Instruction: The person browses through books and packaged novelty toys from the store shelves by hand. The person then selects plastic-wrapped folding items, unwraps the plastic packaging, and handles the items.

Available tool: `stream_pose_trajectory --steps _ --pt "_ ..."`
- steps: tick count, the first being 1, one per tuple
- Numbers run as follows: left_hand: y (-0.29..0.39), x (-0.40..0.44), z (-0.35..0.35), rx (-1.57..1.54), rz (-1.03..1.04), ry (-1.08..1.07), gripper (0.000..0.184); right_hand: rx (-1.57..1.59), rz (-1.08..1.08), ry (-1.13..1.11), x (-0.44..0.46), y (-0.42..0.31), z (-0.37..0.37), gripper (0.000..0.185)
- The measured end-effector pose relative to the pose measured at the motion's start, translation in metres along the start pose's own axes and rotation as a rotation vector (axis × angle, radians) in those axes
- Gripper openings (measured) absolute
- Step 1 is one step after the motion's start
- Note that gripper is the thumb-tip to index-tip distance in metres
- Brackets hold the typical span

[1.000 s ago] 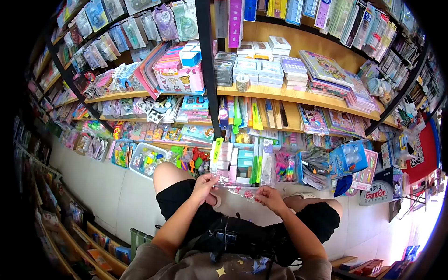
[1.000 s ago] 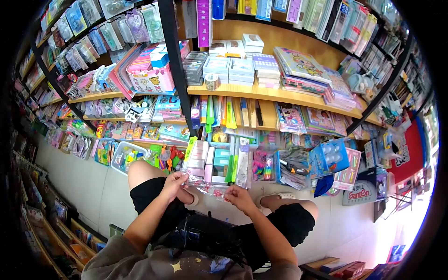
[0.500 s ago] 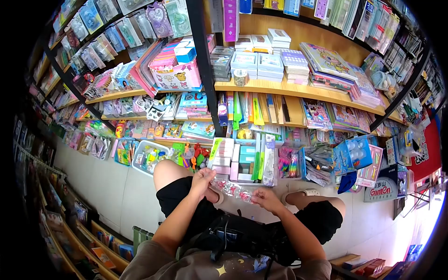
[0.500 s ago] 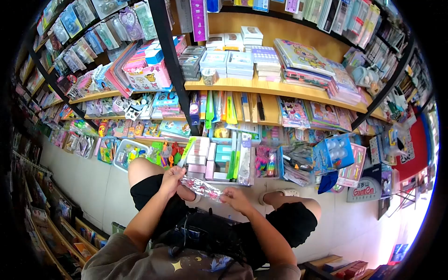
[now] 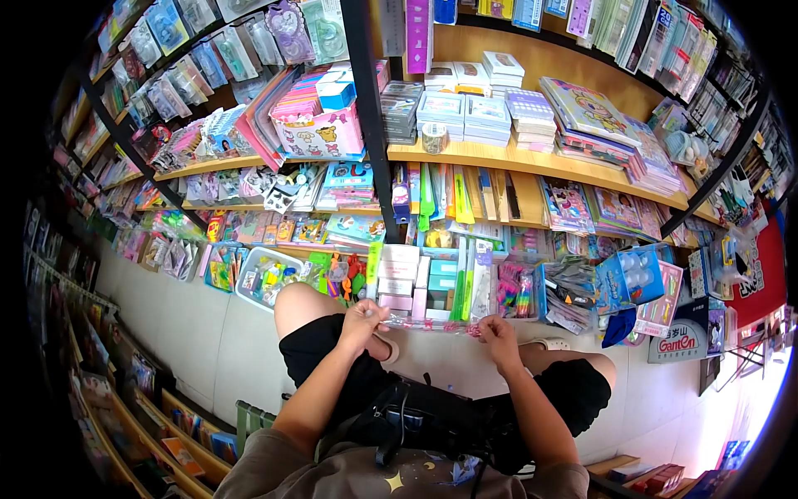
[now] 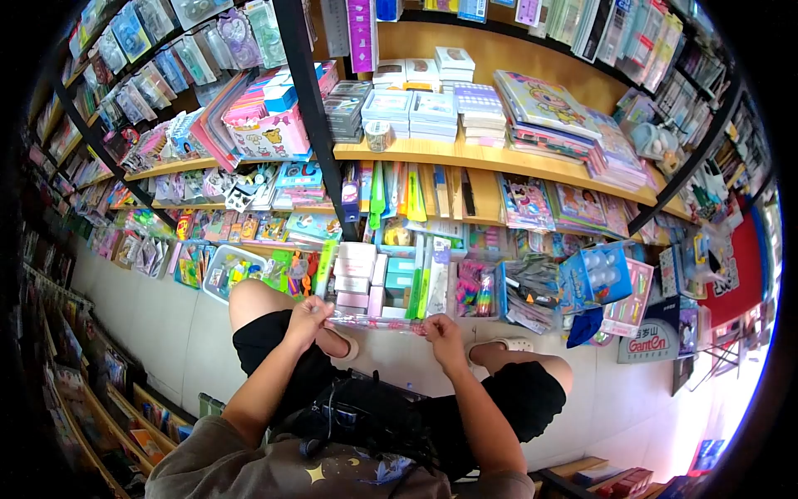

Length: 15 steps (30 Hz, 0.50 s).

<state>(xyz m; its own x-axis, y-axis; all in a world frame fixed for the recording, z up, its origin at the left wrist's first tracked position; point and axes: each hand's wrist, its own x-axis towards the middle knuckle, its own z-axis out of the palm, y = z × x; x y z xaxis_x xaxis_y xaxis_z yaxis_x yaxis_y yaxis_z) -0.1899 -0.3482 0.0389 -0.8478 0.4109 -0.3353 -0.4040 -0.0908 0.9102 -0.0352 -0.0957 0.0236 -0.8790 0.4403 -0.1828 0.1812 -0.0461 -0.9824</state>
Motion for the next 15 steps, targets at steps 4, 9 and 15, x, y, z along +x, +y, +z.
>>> stream_pose_trajectory --steps 4,9,15 --pt "0.005 -0.005 0.007 -0.105 -0.101 -0.178 0.009 0.167 0.025 0.125 0.003 -0.006 -0.005 0.006" --pt "0.005 -0.002 0.004 -0.017 -0.150 -0.022 0.017 -0.014 -0.097 0.107 0.003 -0.004 -0.010 0.007" --pt "0.002 0.005 -0.001 0.004 -0.030 0.186 0.029 0.089 -0.038 0.024 -0.005 -0.024 0.000 0.009"
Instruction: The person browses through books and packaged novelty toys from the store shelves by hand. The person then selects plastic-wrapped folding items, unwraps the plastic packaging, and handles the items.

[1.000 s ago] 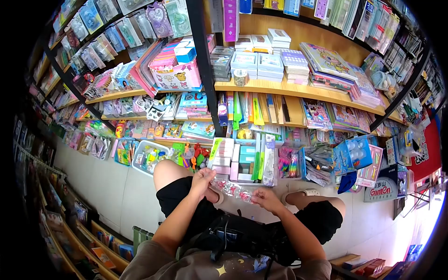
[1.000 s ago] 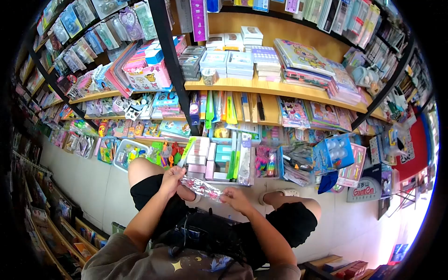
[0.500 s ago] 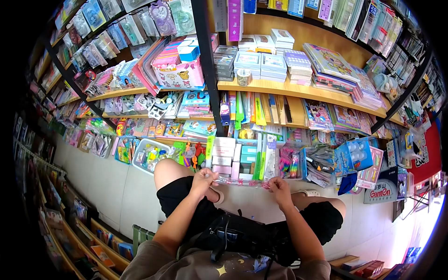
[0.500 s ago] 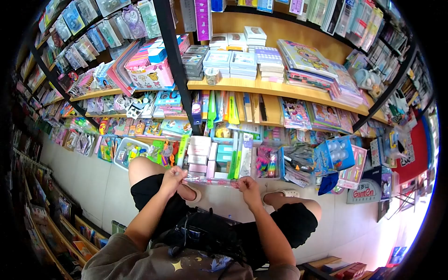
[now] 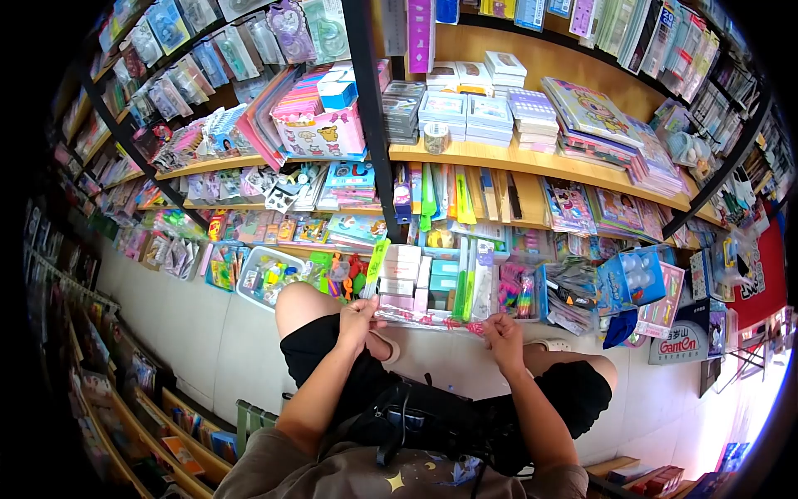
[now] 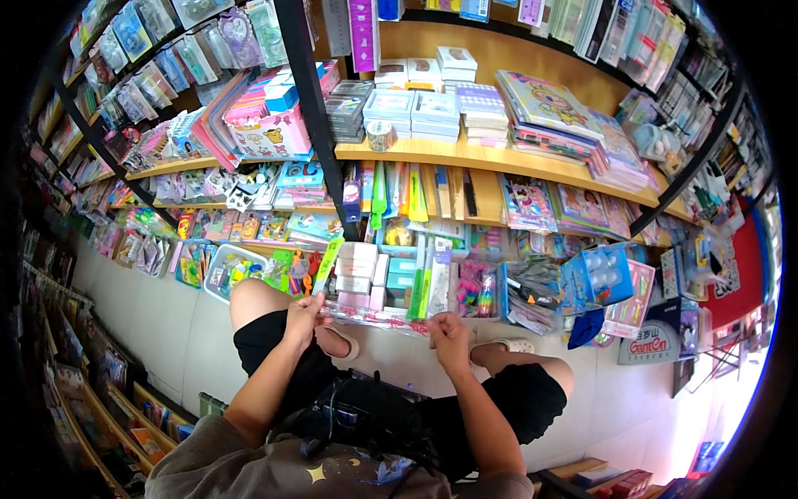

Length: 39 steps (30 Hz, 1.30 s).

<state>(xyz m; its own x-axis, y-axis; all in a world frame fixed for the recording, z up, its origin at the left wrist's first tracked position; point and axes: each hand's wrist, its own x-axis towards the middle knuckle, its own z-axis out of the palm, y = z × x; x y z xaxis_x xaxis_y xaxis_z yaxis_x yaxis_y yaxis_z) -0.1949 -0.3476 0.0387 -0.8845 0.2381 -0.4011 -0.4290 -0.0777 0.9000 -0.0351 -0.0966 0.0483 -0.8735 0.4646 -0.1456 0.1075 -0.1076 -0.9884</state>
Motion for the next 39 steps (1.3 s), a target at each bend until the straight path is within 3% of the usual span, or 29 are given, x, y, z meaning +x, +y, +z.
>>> stream_pose_trajectory --steps 5,8,14,17,20,23,26,30,31,33,34,36,39 --pt "0.008 -0.005 0.003 -0.120 0.110 0.037 0.031 0.047 0.070 0.024 -0.002 0.000 0.001 0.011" --pt "0.011 0.001 -0.010 -0.342 0.147 0.073 0.032 0.104 0.066 0.120 0.002 0.015 -0.011 0.014" --pt "0.025 -0.008 -0.017 -0.380 0.103 0.004 0.030 0.069 0.095 0.224 0.014 -0.010 -0.023 0.017" --pt "0.021 -0.010 -0.014 -0.418 0.083 -0.052 0.031 0.012 0.251 -0.028 0.028 -0.024 -0.013 0.016" --pt "0.020 -0.013 -0.013 -0.410 0.049 -0.123 0.033 -0.546 -0.246 -0.072 0.040 -0.016 0.016 0.036" --pt "0.013 -0.019 -0.016 -0.332 -0.027 -0.217 0.035 -1.050 -0.689 -0.152 0.036 -0.066 0.060 0.062" --pt "0.016 -0.031 -0.011 -0.277 -0.151 -0.328 0.037 -1.281 -0.827 -0.318 0.041 -0.076 0.090 0.068" --pt "0.008 -0.027 -0.019 -0.319 -0.255 -0.452 0.044 -1.392 -0.838 -0.412 0.058 -0.041 0.098 0.062" --pt "0.007 -0.026 -0.022 -0.318 -0.269 -0.501 0.046 -1.400 -0.826 -0.426 0.057 -0.040 0.094 0.050" --pt "0.016 -0.031 -0.018 -0.356 -0.335 -0.592 0.051 -1.405 -0.627 -0.530 0.059 -0.036 0.089 0.040" --pt "0.020 -0.028 -0.019 -0.357 -0.335 -0.585 0.051 -1.404 -0.524 -0.580 0.059 -0.034 0.084 0.035" --pt "0.024 -0.022 -0.022 -0.357 -0.338 -0.571 0.051 -1.369 -0.530 -0.523 0.054 -0.033 0.068 0.023" --pt "0.020 -0.002 -0.035 -0.484 -0.182 -0.306 0.056 -1.289 -0.333 -0.375 0.051 -0.034 0.034 0.018"
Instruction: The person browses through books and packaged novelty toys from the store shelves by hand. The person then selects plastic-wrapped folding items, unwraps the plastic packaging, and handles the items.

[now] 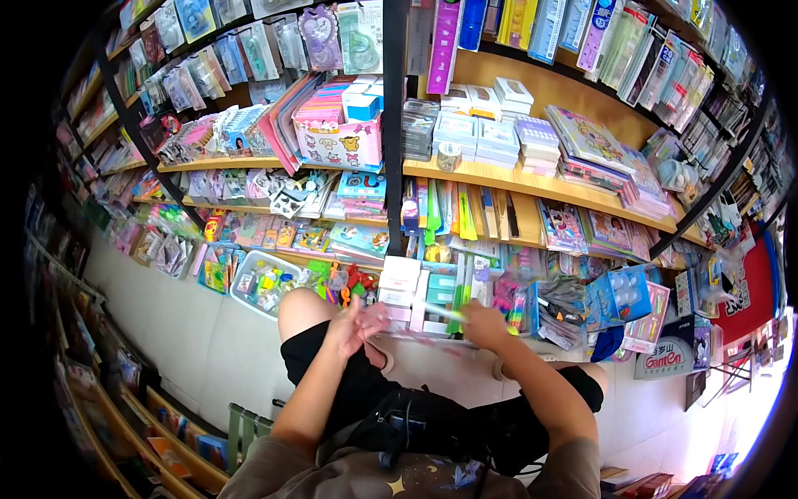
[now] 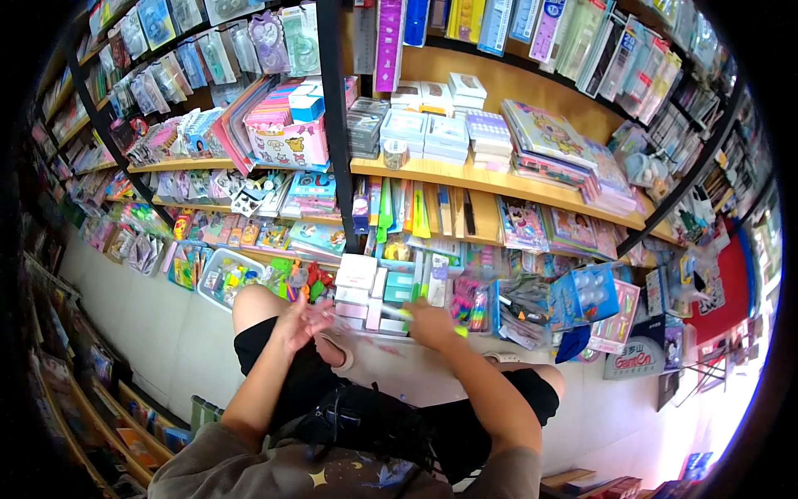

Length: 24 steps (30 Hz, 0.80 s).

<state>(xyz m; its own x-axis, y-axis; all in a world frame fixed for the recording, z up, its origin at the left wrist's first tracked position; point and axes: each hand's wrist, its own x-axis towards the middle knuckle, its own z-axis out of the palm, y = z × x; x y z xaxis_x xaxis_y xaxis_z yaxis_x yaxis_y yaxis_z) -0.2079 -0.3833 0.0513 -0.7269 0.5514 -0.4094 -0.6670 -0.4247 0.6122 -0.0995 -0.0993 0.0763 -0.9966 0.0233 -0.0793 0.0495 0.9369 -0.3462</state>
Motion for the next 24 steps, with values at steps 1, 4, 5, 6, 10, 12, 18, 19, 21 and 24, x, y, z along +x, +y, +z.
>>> stream_pose_trajectory --steps 1,4,5,6,10,12,18,19,21,24 --pt "0.007 0.003 0.001 -0.055 0.051 0.051 0.056 0.041 0.105 -0.010 -0.005 0.015 -0.002 0.017" --pt "0.014 0.007 0.002 -0.103 0.089 0.061 0.053 0.608 0.372 -0.094 -0.018 0.045 -0.023 0.021" --pt "0.013 0.009 0.003 -0.090 0.127 0.089 0.052 0.874 0.455 -0.130 -0.022 0.048 -0.030 0.023" --pt "0.012 0.011 0.004 -0.105 0.126 0.109 0.051 1.052 0.492 -0.142 -0.026 0.043 -0.040 0.025" --pt "0.010 0.012 0.012 -0.090 0.158 0.145 0.050 1.389 0.560 -0.147 -0.044 0.006 -0.076 0.029" --pt "0.009 0.012 0.015 -0.095 0.162 0.137 0.049 1.262 0.507 -0.150 -0.048 -0.025 -0.087 0.027" --pt "0.006 0.015 0.001 -0.084 0.178 0.156 0.054 0.753 0.004 0.233 -0.049 -0.050 -0.072 0.025" --pt "0.006 0.014 0.002 -0.071 0.185 0.154 0.058 0.615 -0.135 0.364 -0.050 -0.054 -0.072 0.024" --pt "0.005 0.014 0.003 -0.062 0.181 0.178 0.057 0.565 -0.164 0.408 -0.046 -0.051 -0.063 0.020" --pt "0.004 0.013 0.002 -0.074 0.171 0.176 0.057 0.619 -0.026 0.348 -0.041 -0.044 -0.050 0.019"
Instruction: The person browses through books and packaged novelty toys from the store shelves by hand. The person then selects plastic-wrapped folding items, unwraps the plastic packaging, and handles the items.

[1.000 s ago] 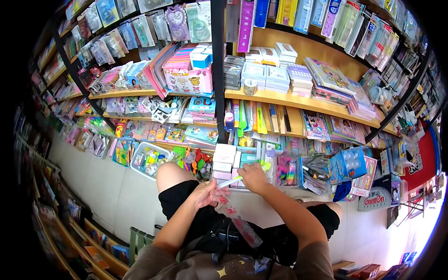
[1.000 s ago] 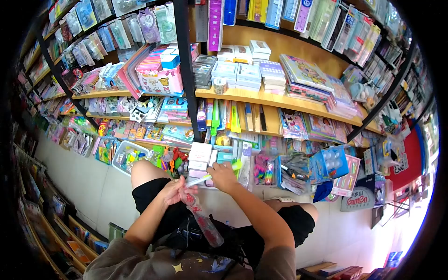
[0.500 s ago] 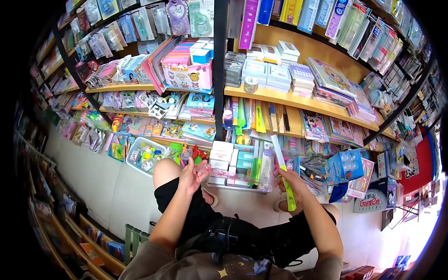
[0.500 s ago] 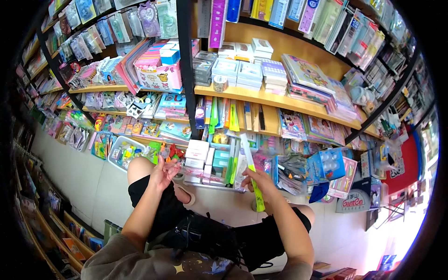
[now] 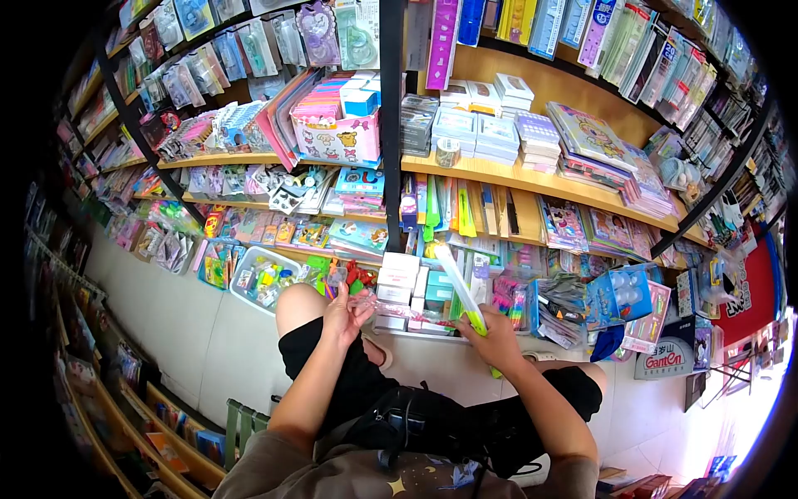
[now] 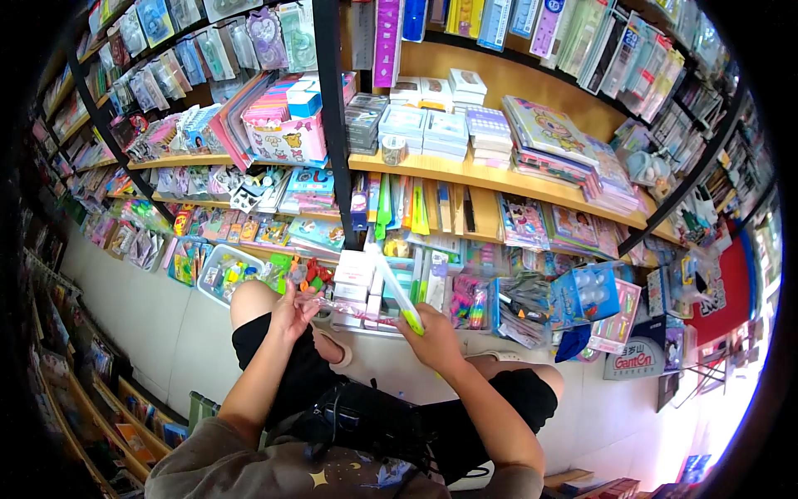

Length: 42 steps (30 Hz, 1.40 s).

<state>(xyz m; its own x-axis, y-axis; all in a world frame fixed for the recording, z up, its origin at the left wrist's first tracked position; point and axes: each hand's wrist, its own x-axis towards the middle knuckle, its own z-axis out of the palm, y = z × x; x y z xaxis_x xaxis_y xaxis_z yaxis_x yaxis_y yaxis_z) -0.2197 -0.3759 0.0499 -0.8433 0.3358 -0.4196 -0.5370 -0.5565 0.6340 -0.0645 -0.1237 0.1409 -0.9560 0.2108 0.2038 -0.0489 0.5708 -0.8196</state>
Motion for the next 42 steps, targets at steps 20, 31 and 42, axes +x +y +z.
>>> stream_pose_trajectory --steps 20,31,42 --pt "-0.021 -0.017 0.094 -0.184 -0.095 -0.227 0.005 0.616 0.477 -0.010 0.015 -0.018 0.019 0.022" --pt "0.033 -0.014 0.106 -0.189 0.026 -0.248 0.008 0.301 0.277 -0.338 -0.013 -0.043 -0.011 0.022" --pt "0.036 -0.028 0.117 -0.130 0.021 -0.238 0.012 0.297 0.279 -0.365 -0.015 -0.033 0.000 0.022"
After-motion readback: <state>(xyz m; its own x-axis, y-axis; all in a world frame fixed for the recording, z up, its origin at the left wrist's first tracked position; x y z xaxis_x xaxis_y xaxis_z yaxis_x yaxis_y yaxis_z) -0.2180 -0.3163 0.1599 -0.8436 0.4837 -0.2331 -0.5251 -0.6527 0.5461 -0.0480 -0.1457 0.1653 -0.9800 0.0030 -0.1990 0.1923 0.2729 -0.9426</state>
